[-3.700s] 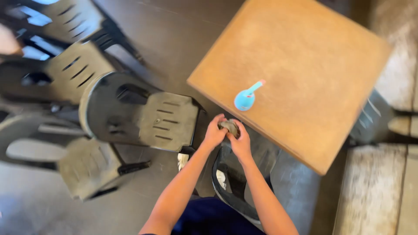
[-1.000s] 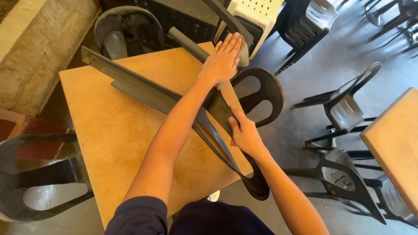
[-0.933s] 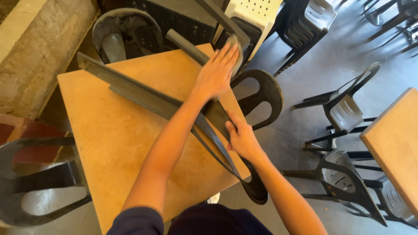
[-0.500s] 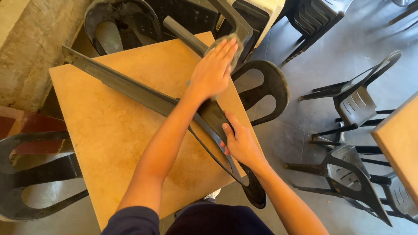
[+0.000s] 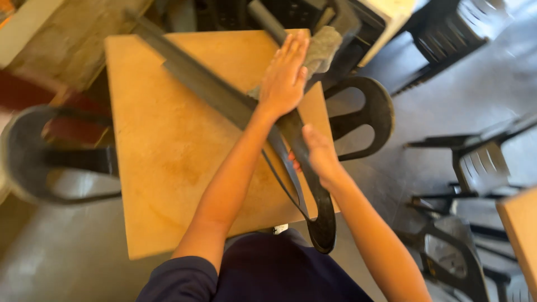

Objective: Cleaning a black plastic chair using a spray bottle and a cloth in a bar seating area.

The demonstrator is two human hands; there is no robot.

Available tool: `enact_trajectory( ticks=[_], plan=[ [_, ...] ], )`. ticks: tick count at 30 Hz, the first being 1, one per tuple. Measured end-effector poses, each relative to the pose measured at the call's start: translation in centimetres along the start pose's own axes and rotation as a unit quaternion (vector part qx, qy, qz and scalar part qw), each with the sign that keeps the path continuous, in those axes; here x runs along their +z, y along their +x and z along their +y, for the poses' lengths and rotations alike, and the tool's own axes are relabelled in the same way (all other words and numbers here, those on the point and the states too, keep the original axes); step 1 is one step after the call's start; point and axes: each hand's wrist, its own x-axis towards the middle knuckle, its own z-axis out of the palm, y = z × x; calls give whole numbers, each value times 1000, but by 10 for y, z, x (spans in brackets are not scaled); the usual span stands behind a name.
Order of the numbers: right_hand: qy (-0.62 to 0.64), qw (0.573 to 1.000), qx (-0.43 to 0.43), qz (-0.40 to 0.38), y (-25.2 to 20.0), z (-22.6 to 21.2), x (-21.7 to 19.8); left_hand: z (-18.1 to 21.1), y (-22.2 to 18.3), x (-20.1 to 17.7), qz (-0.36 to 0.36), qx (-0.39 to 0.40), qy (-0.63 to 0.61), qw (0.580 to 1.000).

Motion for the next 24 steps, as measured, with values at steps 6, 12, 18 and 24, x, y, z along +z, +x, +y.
enact_trajectory(
  ticks=[6,12,18,24],
  plan=[
    [81,987,-133,-39,22,16,-20,46,-87,22,12,-105,3,994],
    [208,946,-225,-106,59,71,-64,165,-196,27,104,-162,-220,956],
    [309,922,-180,-148,10,90,-55,87,-149,67,66,-179,-125,974],
    [295,944,-73,-125,-80,91,-38,31,-104,86,94,-200,-30,975]
  ],
)
